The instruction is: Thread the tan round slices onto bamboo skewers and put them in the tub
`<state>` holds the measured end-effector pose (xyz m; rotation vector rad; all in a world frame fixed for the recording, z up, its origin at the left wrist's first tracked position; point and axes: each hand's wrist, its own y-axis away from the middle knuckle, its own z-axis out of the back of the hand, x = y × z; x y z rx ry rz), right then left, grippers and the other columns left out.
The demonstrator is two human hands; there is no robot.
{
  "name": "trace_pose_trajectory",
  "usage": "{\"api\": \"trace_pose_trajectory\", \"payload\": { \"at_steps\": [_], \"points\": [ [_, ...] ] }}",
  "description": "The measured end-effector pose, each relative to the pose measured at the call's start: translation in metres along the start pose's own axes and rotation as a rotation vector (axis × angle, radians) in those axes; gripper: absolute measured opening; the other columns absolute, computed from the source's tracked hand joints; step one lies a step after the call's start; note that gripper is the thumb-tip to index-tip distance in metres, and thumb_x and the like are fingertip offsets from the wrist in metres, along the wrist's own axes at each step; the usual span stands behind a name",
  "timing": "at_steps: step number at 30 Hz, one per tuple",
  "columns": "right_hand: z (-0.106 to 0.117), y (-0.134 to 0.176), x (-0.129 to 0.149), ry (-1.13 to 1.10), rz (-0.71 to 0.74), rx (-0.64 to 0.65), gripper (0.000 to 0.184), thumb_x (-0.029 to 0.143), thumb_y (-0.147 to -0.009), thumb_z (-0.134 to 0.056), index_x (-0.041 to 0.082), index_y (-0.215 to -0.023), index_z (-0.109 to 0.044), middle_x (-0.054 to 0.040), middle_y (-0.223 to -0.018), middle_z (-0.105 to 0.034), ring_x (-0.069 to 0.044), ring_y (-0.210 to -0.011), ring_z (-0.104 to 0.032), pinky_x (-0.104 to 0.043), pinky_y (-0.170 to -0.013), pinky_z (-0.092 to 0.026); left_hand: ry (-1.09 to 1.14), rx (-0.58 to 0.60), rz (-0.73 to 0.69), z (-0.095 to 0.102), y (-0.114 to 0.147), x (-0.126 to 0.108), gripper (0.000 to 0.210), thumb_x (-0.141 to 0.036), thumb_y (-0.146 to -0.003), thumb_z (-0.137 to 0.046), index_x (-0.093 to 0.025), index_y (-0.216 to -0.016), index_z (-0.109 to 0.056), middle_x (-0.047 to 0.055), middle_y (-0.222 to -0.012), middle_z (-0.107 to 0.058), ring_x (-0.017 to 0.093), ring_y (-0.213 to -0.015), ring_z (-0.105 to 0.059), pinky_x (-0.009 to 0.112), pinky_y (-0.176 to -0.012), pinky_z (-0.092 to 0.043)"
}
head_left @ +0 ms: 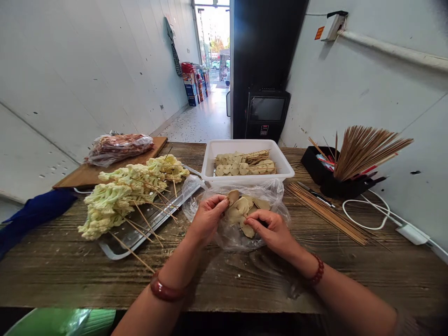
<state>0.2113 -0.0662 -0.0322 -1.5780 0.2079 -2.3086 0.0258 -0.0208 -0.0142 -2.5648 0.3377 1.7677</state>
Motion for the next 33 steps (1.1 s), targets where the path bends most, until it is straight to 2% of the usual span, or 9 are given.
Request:
{"api": "trace_pose_trajectory", "payload": {
  "at_steps": [7,20,33],
  "points": [
    [-0.0015,0.0014,0.0012,-0.006,-0.026,-0.02,0.027,0.036,-0.091,-0.057,0.017,-0.079,-0.072,-0.003,-0.071,-0.07,-0.015,-0.065,-0.061,-0.024,-0.061,-0.046,0.028,-0.03,-0.054,-0.0025,-0.0005,-0.0011,0.025,-0.034,-0.06,-0.084,-0.015,-0.073,-0.075,0.002,-0.069,-0.067,0.012,-0.063,-0.054,0.022,-0.06,-0.042],
    [-0.0014,0.0001,0.0037,-0.034,-0.043,0.003,0.028,0.037,-0.09,-0.056,0.016,-0.078,-0.072,-0.0036,-0.07,-0.069,-0.015,-0.065,-0.06,-0.024,-0.06,-0.047,-0.042,-0.104,-0.116,-0.0023,-0.0002,-0.0002,0.019,-0.03,-0.062,-0.081,-0.016,-0.073,-0.076,0.001,-0.066,-0.065,0.01,-0.06,-0.05,0.022,-0.058,-0.039],
    [-0.0043,0.0014,0.0023,-0.153,-0.16,0.032,0.029,0.037,-0.089,-0.058,0.015,-0.077,-0.071,-0.0018,-0.063,-0.065,-0.013,-0.058,-0.056,-0.023,-0.055,-0.044,-0.308,-0.103,-0.252,-0.0006,0.0011,-0.0019,0.013,-0.027,-0.07,-0.075,-0.017,-0.077,-0.077,0.004,-0.072,-0.069,0.016,-0.067,-0.055,0.024,-0.062,-0.041]
  ]
}}
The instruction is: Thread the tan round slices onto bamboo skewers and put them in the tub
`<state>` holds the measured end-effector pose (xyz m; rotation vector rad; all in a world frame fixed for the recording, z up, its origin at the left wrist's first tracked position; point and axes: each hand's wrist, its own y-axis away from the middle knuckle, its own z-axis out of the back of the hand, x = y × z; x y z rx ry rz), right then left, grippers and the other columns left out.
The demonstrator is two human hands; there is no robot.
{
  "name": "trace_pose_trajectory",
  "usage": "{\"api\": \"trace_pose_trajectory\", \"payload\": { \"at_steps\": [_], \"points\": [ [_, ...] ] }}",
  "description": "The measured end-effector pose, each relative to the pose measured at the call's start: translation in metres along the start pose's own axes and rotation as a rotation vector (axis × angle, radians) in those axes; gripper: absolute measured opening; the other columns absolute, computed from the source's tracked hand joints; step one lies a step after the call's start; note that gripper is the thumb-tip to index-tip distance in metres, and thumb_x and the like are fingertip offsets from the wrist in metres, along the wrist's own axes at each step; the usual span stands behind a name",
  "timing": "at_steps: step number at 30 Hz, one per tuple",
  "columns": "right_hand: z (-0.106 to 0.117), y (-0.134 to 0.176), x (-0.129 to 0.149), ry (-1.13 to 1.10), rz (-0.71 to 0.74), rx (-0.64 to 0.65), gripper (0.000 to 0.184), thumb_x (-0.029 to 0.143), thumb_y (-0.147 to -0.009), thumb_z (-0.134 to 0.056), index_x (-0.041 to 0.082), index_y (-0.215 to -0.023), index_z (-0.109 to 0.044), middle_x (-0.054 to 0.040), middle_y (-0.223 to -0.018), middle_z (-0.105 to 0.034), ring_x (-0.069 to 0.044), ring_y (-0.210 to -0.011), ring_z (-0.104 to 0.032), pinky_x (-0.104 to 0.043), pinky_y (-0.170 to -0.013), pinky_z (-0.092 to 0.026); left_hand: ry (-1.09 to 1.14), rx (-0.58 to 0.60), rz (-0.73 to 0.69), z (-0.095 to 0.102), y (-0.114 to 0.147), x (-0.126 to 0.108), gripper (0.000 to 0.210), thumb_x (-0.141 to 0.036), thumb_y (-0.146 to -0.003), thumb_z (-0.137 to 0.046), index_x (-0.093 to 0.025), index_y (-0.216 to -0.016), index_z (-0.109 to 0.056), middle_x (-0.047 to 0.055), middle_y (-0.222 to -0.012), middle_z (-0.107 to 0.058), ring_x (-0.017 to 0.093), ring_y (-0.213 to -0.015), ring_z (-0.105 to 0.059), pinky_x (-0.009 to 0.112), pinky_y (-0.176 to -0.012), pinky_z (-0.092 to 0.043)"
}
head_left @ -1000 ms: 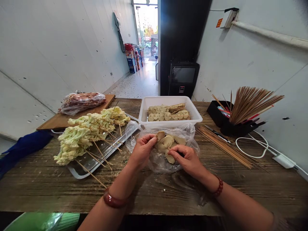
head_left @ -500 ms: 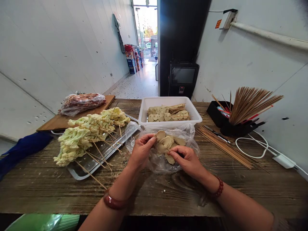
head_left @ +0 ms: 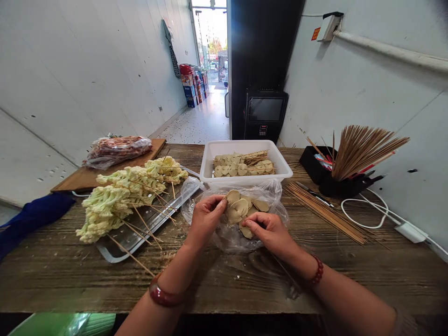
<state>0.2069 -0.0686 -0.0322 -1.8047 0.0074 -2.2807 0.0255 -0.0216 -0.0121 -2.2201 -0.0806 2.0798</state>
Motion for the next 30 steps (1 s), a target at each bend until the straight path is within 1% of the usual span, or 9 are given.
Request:
{"api": "trace_pose_trajectory", "payload": {
  "at_steps": [4,10,15,18,20,23,25,28,30],
  "points": [
    [0.0,-0.0011,0.0008,-0.022,-0.008,-0.002,0.029,0.038,-0.088,-0.059,0.014,-0.075,-0.07,-0.0014,-0.062,-0.064,-0.012,-0.057,-0.054,-0.023,-0.054,-0.043,-0.023,0.005,-0.003,0.0003,-0.0005,0.0009,0.014,-0.029,-0.072,-0.072,-0.016,-0.076,-0.077,0.003,-0.072,-0.068,0.015,-0.066,-0.055,0.024,-0.062,-0.041],
    [0.0005,-0.003,0.0015,-0.007,0.004,-0.017,0.029,0.039,-0.087,-0.059,0.015,-0.075,-0.07,-0.0024,-0.066,-0.066,-0.013,-0.06,-0.056,-0.023,-0.055,-0.042,0.053,0.028,0.073,0.0016,-0.0021,0.0039,0.017,-0.033,-0.071,-0.073,-0.015,-0.071,-0.073,0.001,-0.063,-0.063,0.012,-0.058,-0.048,0.022,-0.055,-0.036],
    [-0.0015,-0.0034,0.0027,-0.03,-0.04,-0.014,0.03,0.041,-0.087,-0.06,0.015,-0.076,-0.07,-0.0021,-0.064,-0.064,-0.013,-0.058,-0.054,-0.023,-0.054,-0.041,0.069,0.048,0.08,-0.0001,-0.0012,0.0019,0.018,-0.033,-0.07,-0.075,-0.015,-0.07,-0.073,0.001,-0.064,-0.063,0.012,-0.06,-0.05,0.022,-0.055,-0.037],
    [-0.0021,-0.0038,0.0019,-0.068,-0.058,-0.009,0.033,0.044,-0.086,-0.061,0.014,-0.077,-0.071,-0.002,-0.064,-0.064,-0.012,-0.057,-0.052,-0.024,-0.054,-0.04,0.193,0.057,0.146,-0.0007,-0.0015,-0.0003,0.02,-0.033,-0.066,-0.08,-0.015,-0.07,-0.073,0.0,-0.064,-0.064,0.011,-0.059,-0.052,0.021,-0.055,-0.039],
    [-0.0018,-0.0039,0.0006,-0.096,-0.057,-0.009,0.035,0.046,-0.085,-0.061,0.014,-0.078,-0.071,-0.0018,-0.065,-0.063,-0.012,-0.057,-0.051,-0.024,-0.055,-0.039,0.332,0.073,0.222,0.0002,-0.0025,-0.0015,0.026,-0.037,-0.065,-0.081,-0.015,-0.077,-0.074,0.001,-0.069,-0.067,0.011,-0.06,-0.056,0.021,-0.057,-0.043],
    [-0.0014,-0.0035,-0.0007,-0.161,-0.073,0.004,0.036,0.049,-0.085,-0.062,0.014,-0.08,-0.071,-0.001,-0.066,-0.061,-0.011,-0.059,-0.05,-0.023,-0.056,-0.038,0.491,0.169,0.327,0.0022,-0.0036,-0.0023,0.04,-0.048,-0.068,-0.078,-0.014,-0.09,-0.074,0.005,-0.078,-0.072,0.015,-0.066,-0.062,0.023,-0.061,-0.049],
    [-0.0017,-0.0032,-0.0005,-0.196,-0.089,0.02,0.037,0.05,-0.085,-0.063,0.014,-0.08,-0.071,-0.0004,-0.066,-0.059,-0.011,-0.059,-0.049,-0.023,-0.056,-0.038,0.533,0.253,0.365,0.0023,-0.0031,-0.0017,0.045,-0.053,-0.071,-0.075,-0.013,-0.091,-0.073,0.007,-0.081,-0.073,0.016,-0.069,-0.064,0.025,-0.064,-0.051],
    [-0.003,-0.0038,0.0008,-0.208,-0.103,0.016,0.039,0.052,-0.083,-0.064,0.014,-0.08,-0.071,0.0004,-0.063,-0.057,-0.011,-0.058,-0.047,-0.023,-0.054,-0.036,0.535,0.318,0.372,0.0003,-0.0011,0.001,0.036,-0.044,-0.069,-0.08,-0.014,-0.087,-0.072,0.006,-0.081,-0.072,0.015,-0.07,-0.065,0.024,-0.066,-0.051],
    [-0.0041,-0.0047,0.0013,-0.21,-0.116,0.0,0.039,0.053,-0.081,-0.065,0.014,-0.079,-0.071,0.0004,-0.063,-0.057,-0.011,-0.057,-0.047,-0.024,-0.054,-0.036,0.51,0.297,0.362,-0.0008,-0.0006,0.0031,0.028,-0.033,-0.067,-0.084,-0.013,-0.082,-0.071,0.003,-0.077,-0.071,0.012,-0.066,-0.063,0.021,-0.063,-0.05]
  ]
}}
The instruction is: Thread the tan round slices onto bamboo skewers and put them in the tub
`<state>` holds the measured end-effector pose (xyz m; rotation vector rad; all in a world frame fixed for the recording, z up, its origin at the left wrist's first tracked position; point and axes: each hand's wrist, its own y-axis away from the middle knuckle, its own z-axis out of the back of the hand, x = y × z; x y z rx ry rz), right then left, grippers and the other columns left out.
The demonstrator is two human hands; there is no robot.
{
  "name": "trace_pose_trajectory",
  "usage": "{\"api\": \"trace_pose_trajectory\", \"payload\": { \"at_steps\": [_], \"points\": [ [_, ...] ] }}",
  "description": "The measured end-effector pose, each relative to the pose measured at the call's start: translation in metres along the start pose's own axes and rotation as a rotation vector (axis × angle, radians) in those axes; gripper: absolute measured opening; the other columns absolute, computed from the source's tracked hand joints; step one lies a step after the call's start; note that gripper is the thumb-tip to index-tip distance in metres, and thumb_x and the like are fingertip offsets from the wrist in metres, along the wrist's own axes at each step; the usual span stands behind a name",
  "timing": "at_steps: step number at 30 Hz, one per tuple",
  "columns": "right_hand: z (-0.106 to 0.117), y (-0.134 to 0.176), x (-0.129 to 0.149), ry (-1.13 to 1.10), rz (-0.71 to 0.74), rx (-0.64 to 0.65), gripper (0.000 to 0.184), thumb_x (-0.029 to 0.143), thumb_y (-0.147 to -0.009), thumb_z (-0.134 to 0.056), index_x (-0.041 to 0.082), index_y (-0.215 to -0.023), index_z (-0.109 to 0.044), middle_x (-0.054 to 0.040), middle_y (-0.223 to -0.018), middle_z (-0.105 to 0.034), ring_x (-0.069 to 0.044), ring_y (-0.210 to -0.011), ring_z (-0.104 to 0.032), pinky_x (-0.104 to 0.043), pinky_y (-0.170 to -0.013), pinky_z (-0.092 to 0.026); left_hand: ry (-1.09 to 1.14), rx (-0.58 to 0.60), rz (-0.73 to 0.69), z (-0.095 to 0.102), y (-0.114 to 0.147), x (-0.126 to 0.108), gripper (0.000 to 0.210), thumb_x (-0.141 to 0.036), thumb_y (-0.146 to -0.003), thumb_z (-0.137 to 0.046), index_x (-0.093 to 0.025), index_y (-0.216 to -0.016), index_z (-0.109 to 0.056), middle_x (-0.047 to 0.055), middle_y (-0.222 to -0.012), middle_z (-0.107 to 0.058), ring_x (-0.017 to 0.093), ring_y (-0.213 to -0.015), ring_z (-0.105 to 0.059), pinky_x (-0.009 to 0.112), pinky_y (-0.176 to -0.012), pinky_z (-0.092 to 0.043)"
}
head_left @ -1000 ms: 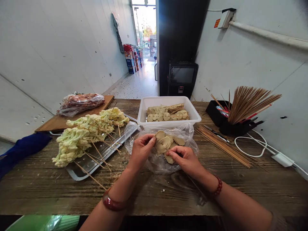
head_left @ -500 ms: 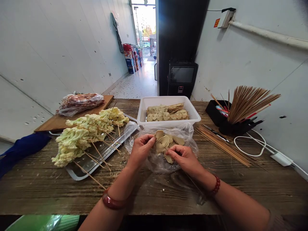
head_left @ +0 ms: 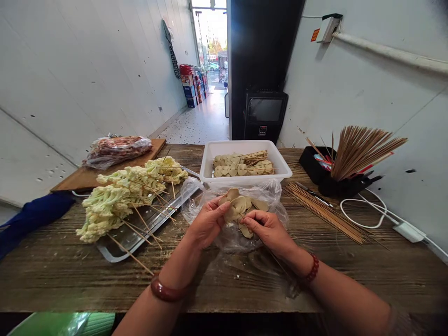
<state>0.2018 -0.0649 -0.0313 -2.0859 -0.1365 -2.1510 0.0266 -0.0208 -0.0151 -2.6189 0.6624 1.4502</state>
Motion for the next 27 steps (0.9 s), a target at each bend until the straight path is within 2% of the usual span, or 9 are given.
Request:
{"api": "trace_pose_trajectory", "payload": {
  "at_steps": [4,9,13,17,23,27],
  "points": [
    [-0.001,-0.001,-0.001,0.026,-0.009,0.01,0.037,0.052,-0.08,-0.066,0.015,-0.081,-0.073,-0.0004,-0.064,-0.061,-0.011,-0.058,-0.05,-0.024,-0.055,-0.039,-0.003,-0.1,-0.031,0.002,-0.001,-0.002,0.026,-0.027,-0.065,-0.084,-0.012,-0.082,-0.071,0.003,-0.074,-0.071,0.011,-0.062,-0.062,0.021,-0.059,-0.049],
    [0.0,0.002,-0.002,0.101,-0.001,0.031,0.032,0.046,-0.082,-0.064,0.015,-0.076,-0.071,0.0,-0.061,-0.059,-0.012,-0.057,-0.05,-0.023,-0.054,-0.039,0.055,-0.182,-0.072,0.004,-0.001,-0.009,0.028,-0.025,-0.067,-0.083,-0.013,-0.09,-0.072,0.006,-0.084,-0.075,0.016,-0.071,-0.067,0.026,-0.069,-0.055],
    [-0.001,0.003,-0.004,0.134,0.01,0.025,0.026,0.038,-0.083,-0.063,0.015,-0.073,-0.068,0.0012,-0.059,-0.057,-0.01,-0.055,-0.047,-0.023,-0.052,-0.036,0.082,-0.187,-0.062,0.003,-0.002,-0.009,0.027,-0.027,-0.071,-0.08,-0.013,-0.092,-0.073,0.008,-0.087,-0.076,0.017,-0.075,-0.069,0.027,-0.071,-0.056],
    [-0.002,0.003,-0.006,0.171,0.048,0.029,0.021,0.031,-0.083,-0.062,0.014,-0.072,-0.068,0.0009,-0.061,-0.058,-0.011,-0.057,-0.046,-0.023,-0.054,-0.035,0.081,-0.182,-0.049,0.003,-0.003,-0.007,0.028,-0.029,-0.068,-0.082,-0.012,-0.089,-0.074,0.007,-0.081,-0.076,0.018,-0.07,-0.069,0.027,-0.069,-0.057],
    [-0.002,0.004,-0.006,0.231,0.079,0.008,0.022,0.029,-0.084,-0.059,0.014,-0.069,-0.066,-0.0001,-0.062,-0.058,-0.011,-0.058,-0.048,-0.023,-0.056,-0.036,0.055,-0.199,-0.05,0.0,-0.003,-0.006,0.024,-0.029,-0.069,-0.082,-0.011,-0.081,-0.074,0.005,-0.07,-0.073,0.017,-0.063,-0.068,0.028,-0.067,-0.058],
    [-0.003,0.004,-0.006,0.235,0.088,0.001,0.023,0.029,-0.084,-0.058,0.014,-0.069,-0.066,-0.0004,-0.061,-0.059,-0.012,-0.058,-0.049,-0.024,-0.055,-0.036,0.052,-0.202,-0.056,-0.002,-0.002,-0.006,0.022,-0.028,-0.069,-0.082,-0.011,-0.081,-0.074,0.006,-0.07,-0.073,0.017,-0.062,-0.068,0.029,-0.068,-0.058]
  ]
}}
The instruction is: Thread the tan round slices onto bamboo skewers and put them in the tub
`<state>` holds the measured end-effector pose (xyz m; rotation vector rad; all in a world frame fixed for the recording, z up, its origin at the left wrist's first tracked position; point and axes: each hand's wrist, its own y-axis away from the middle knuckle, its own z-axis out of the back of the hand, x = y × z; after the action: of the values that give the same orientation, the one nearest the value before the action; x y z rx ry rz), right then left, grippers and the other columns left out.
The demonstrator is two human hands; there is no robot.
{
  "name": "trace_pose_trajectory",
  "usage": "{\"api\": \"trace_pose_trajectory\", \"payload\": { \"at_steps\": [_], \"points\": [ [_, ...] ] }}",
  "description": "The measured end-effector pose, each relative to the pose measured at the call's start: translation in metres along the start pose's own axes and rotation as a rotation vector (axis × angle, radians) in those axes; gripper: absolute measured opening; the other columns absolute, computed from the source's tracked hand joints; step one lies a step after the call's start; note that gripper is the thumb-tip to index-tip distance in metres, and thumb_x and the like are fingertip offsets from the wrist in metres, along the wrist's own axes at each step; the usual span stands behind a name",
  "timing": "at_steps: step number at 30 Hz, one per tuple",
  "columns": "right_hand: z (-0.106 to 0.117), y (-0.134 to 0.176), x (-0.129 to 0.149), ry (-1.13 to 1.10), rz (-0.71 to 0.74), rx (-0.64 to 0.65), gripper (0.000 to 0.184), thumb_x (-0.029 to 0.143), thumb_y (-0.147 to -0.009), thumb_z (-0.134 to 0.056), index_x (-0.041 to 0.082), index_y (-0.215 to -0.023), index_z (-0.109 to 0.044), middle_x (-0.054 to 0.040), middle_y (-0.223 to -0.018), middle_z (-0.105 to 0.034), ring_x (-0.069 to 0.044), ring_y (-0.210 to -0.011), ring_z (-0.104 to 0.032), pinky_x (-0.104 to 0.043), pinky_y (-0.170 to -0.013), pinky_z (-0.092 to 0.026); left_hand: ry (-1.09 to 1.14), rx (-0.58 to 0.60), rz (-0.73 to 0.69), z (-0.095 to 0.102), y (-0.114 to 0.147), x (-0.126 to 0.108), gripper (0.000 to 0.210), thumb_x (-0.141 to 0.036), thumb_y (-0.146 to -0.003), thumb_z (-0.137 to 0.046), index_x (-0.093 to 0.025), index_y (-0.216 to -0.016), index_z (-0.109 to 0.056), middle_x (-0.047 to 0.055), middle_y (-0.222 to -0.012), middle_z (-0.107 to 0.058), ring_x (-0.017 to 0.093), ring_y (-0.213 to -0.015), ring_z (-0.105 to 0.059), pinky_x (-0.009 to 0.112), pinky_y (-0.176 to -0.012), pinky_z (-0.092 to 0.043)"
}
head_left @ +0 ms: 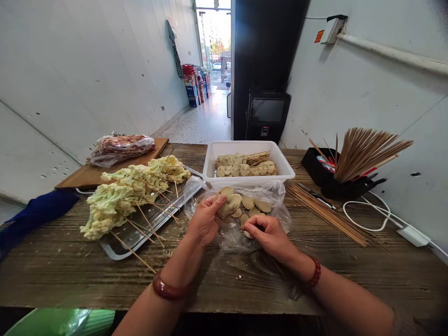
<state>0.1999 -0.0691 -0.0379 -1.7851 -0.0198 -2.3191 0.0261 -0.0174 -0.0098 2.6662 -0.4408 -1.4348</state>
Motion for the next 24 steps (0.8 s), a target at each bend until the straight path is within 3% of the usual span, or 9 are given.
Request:
{"api": "trace_pose_trajectory", "payload": {
  "at_steps": [24],
  "points": [
    [-0.0011,-0.0025,0.0048,0.011,0.021,-0.049,0.023,0.028,-0.083,-0.058,0.015,-0.065,-0.065,-0.0002,-0.057,-0.059,-0.011,-0.054,-0.05,-0.022,-0.052,-0.039,-0.016,0.03,0.027,-0.0033,0.0006,0.0089,0.029,-0.031,-0.063,-0.086,-0.011,-0.081,-0.075,0.006,-0.073,-0.073,0.016,-0.066,-0.067,0.026,-0.065,-0.055]
  ]
}}
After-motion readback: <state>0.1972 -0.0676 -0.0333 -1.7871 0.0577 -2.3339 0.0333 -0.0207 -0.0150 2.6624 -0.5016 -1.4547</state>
